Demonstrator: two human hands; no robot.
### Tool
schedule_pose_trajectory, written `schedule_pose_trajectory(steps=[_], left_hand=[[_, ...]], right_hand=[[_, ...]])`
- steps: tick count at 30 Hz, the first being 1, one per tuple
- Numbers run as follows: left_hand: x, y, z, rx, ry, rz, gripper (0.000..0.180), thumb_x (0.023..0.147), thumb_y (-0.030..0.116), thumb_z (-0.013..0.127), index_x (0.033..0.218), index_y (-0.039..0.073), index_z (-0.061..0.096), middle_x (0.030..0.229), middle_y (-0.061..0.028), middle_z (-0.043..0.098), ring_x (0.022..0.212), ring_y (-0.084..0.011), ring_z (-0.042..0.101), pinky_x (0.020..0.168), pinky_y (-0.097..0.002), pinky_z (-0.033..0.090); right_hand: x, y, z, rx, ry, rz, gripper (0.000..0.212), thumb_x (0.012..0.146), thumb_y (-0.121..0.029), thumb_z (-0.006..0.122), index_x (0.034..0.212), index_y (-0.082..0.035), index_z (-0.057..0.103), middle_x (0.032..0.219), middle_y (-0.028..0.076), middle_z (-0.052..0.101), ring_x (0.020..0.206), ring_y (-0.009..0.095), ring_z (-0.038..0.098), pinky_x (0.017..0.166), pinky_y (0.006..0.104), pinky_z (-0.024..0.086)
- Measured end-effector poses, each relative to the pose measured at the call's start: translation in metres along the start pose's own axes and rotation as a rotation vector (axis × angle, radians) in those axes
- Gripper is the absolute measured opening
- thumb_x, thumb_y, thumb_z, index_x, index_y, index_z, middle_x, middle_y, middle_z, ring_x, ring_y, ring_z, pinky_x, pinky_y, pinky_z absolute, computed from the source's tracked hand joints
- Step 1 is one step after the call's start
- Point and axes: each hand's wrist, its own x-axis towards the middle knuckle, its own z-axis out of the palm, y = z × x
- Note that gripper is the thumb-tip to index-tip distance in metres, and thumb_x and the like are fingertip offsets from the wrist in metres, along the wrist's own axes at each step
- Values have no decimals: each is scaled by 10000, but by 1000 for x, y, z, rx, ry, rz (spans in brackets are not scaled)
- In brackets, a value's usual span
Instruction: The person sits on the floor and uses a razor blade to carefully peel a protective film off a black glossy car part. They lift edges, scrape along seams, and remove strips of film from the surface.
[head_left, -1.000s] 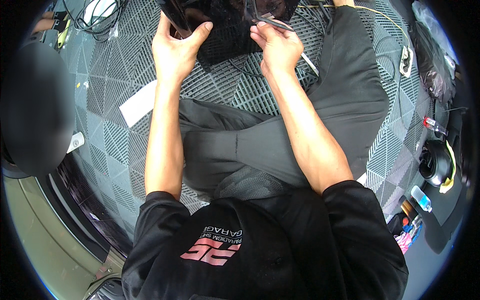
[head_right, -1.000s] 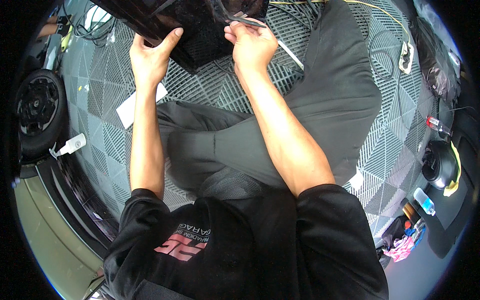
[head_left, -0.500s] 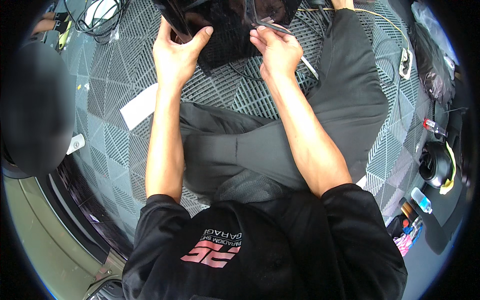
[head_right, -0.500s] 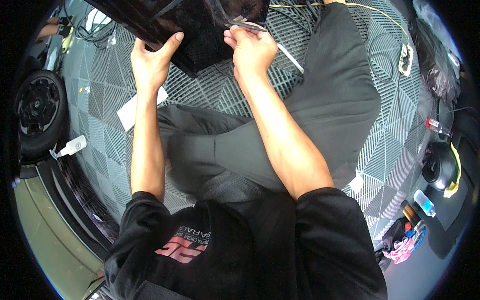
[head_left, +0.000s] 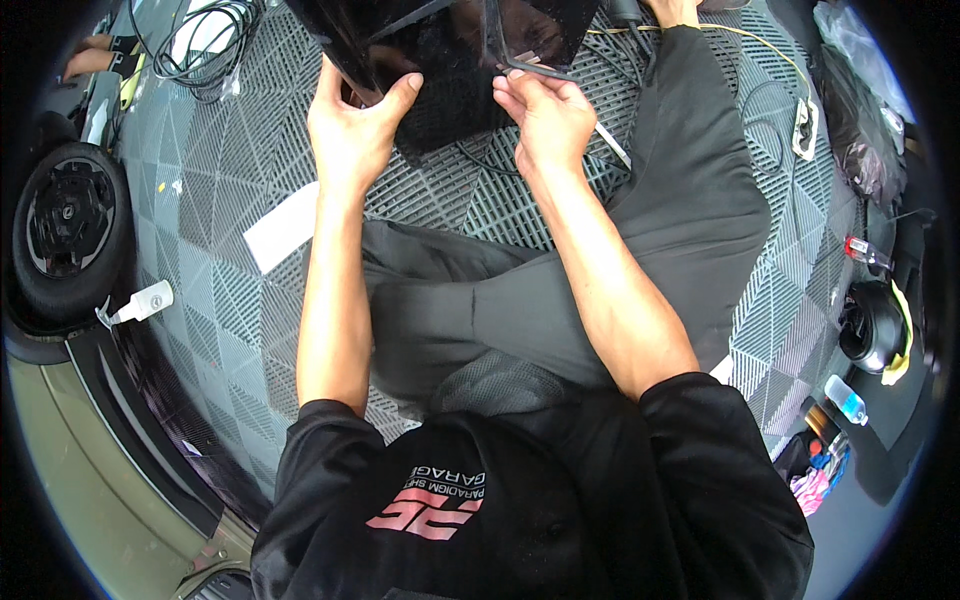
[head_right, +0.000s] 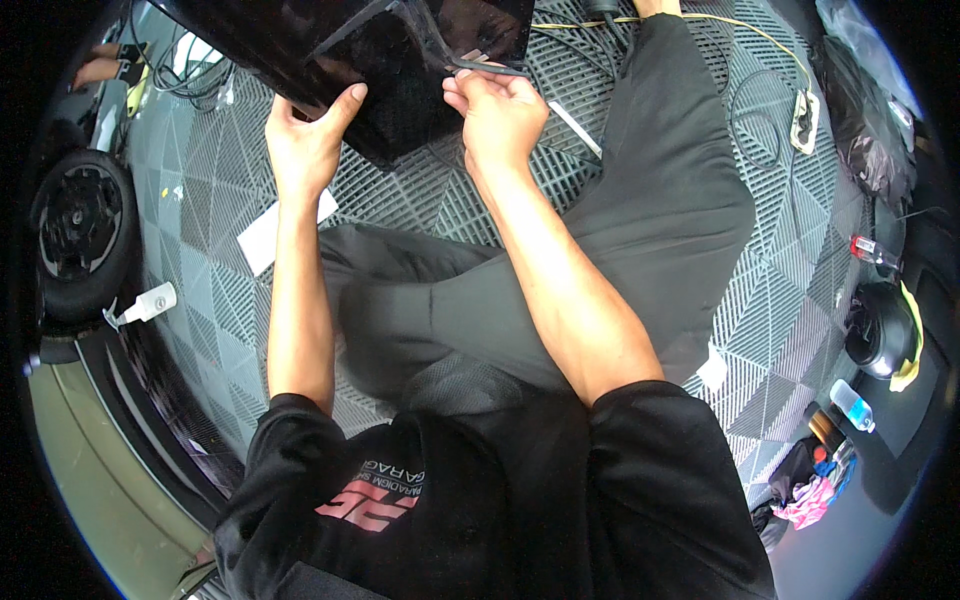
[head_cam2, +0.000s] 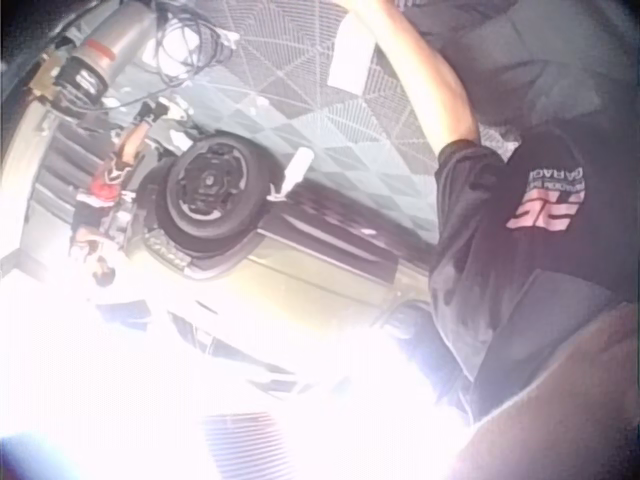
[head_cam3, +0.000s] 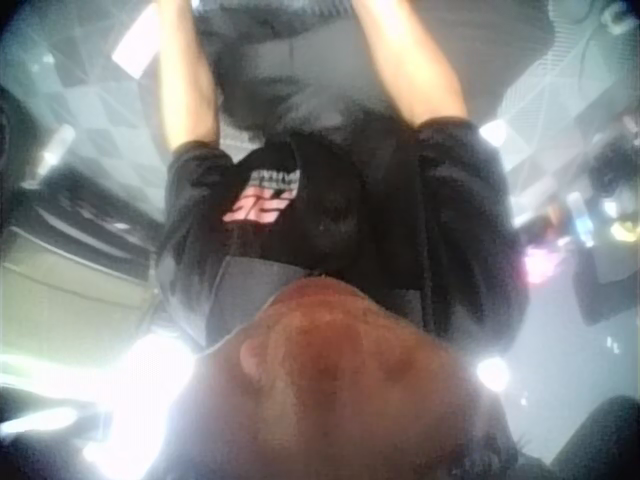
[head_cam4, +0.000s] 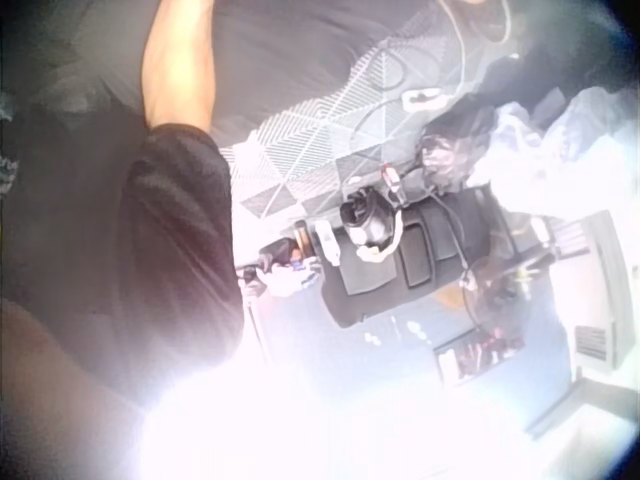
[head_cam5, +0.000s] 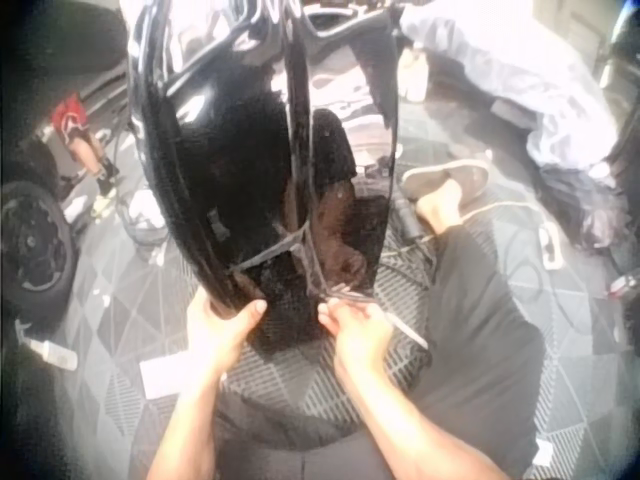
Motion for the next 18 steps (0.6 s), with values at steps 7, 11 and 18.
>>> schedule_pose_trajectory(steps=[7, 11, 18], left_hand=[[-1, 2, -1, -4, -13, -48, 481, 815, 161, 870, 1217, 42, 634, 1028, -76, 755, 952, -164, 699, 900, -320, 539], [0, 2, 0, -33, -11, -53, 490, 816, 155, 869, 1229, 41, 630, 1033, -73, 755, 952, -163, 698, 898, -318, 538], [0, 0, 0, -38, -12, -31, 478, 817, 163, 870, 1219, 45, 639, 1045, -74, 756, 961, -171, 700, 910, -321, 535]], right_hand=[[1, -2, 1, 18, 18, 18, 165, 887, 72, 674, 1017, 102, 578, 946, 199, 714, 832, 276, 758, 748, 345, 661], [1, -4, 2, 51, 14, 42, 162, 887, 71, 671, 1009, 104, 571, 940, 203, 716, 829, 276, 759, 748, 345, 663], [0, -6, 2, 26, 0, 32, 139, 891, 76, 664, 998, 110, 582, 946, 206, 718, 821, 276, 760, 738, 344, 665]])
